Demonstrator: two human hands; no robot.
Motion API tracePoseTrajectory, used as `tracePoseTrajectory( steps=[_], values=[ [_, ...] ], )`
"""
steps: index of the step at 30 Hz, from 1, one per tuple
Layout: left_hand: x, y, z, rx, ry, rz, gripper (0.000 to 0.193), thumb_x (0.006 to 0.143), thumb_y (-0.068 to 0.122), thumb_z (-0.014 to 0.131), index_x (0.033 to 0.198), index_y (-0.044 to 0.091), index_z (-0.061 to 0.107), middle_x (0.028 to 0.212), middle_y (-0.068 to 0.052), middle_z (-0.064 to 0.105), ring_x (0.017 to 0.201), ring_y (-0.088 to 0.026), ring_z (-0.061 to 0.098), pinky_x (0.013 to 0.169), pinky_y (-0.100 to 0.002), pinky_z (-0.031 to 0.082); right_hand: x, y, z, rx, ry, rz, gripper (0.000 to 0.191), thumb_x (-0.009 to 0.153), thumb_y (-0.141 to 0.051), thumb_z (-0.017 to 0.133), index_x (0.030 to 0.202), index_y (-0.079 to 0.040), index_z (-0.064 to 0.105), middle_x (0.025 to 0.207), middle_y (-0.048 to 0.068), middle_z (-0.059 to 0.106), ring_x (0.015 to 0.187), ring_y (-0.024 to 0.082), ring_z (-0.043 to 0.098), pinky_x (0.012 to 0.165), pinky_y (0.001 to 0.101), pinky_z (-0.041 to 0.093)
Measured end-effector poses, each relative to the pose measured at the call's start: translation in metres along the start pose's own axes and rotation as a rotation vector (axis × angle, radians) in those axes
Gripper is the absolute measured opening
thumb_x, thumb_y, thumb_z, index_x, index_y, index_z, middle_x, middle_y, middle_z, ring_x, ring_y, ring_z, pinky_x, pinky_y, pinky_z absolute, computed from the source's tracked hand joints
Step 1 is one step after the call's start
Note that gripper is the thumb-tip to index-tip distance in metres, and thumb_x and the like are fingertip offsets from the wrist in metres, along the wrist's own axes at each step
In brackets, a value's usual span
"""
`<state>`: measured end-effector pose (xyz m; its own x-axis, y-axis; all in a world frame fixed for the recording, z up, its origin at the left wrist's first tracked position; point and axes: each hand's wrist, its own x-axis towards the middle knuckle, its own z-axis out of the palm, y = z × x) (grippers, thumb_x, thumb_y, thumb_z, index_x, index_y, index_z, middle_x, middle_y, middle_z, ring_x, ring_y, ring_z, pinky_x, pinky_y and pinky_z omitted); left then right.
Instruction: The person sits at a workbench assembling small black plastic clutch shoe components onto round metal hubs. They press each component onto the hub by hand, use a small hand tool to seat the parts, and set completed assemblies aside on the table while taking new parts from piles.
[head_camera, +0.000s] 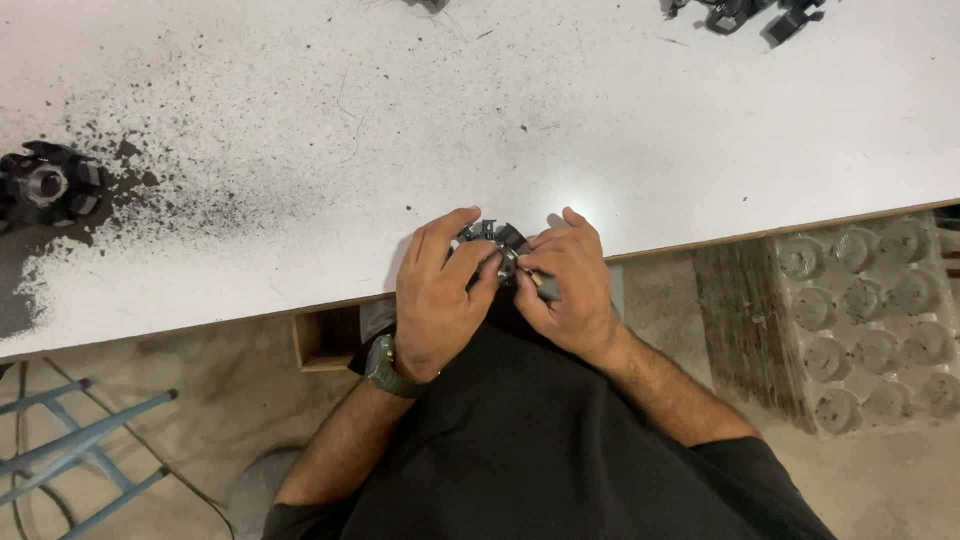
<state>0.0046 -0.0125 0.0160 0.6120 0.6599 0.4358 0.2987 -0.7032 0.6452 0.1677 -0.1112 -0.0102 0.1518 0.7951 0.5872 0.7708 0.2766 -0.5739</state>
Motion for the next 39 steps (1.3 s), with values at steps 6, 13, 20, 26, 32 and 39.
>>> tracePoseTrajectory(
  steps=[6,13,20,26,32,39],
  values=[
    [0.004,0.004,-0.002,0.036,0.0,0.029,0.019,0.082,0.008,0.077,0.1,0.006,0.07,0.131,-0.014,0.063,0.125,-0.033,0.058,0.105,-0.049,0.045,0.008,-0.012,-0.007,0.026,-0.029,0.101,0.027,0.082,0.001,0.077,0.104,-0.007,0.064,0.098,0.007,0.067,0.1,0.026,0.068,0.117,0.0573,0.044],
    [0.003,0.005,0.0,-0.019,-0.028,-0.032,0.016,0.086,0.011,0.078,0.1,0.008,0.072,0.132,-0.012,0.064,0.123,-0.031,0.059,0.104,-0.048,0.043,0.015,-0.017,-0.012,0.052,-0.064,0.169,0.024,0.084,-0.001,0.078,0.103,-0.008,0.065,0.095,0.006,0.069,0.084,0.021,0.069,0.116,0.0568,0.047],
    [0.0,0.002,0.015,0.03,0.017,-0.077,0.013,0.083,0.008,0.076,0.089,0.007,0.064,0.129,-0.011,0.066,0.12,-0.029,0.06,0.103,-0.048,0.041,0.011,-0.015,-0.013,0.036,-0.049,0.158,0.025,0.085,-0.002,0.078,0.105,-0.007,0.065,0.097,0.006,0.07,0.09,0.024,0.069,0.115,0.0544,0.049],
    [0.001,-0.003,0.02,0.025,0.054,-0.055,0.016,0.078,0.005,0.075,0.086,0.007,0.061,0.127,-0.011,0.066,0.12,-0.029,0.061,0.103,-0.048,0.041,0.011,-0.012,-0.012,0.013,-0.034,0.068,0.026,0.085,0.0,0.079,0.105,-0.007,0.064,0.101,0.007,0.07,0.101,0.026,0.071,0.114,0.0538,0.049],
    [-0.002,-0.007,0.025,0.014,0.066,-0.039,0.016,0.078,0.005,0.075,0.086,0.006,0.06,0.127,-0.011,0.067,0.119,-0.028,0.061,0.103,-0.047,0.041,0.014,-0.014,-0.012,-0.053,-0.053,0.024,0.027,0.084,0.001,0.081,0.105,-0.007,0.066,0.1,0.007,0.069,0.099,0.025,0.069,0.113,0.0542,0.049],
    [0.0,-0.006,0.013,-0.135,0.086,-0.162,0.013,0.086,0.007,0.072,0.093,0.005,0.062,0.136,-0.012,0.061,0.118,-0.027,0.062,0.097,-0.042,0.05,0.015,-0.014,-0.014,-0.037,-0.01,0.008,0.026,0.085,0.001,0.078,0.106,-0.007,0.064,0.101,0.008,0.069,0.1,0.027,0.069,0.115,0.0564,0.047]
  ],
)
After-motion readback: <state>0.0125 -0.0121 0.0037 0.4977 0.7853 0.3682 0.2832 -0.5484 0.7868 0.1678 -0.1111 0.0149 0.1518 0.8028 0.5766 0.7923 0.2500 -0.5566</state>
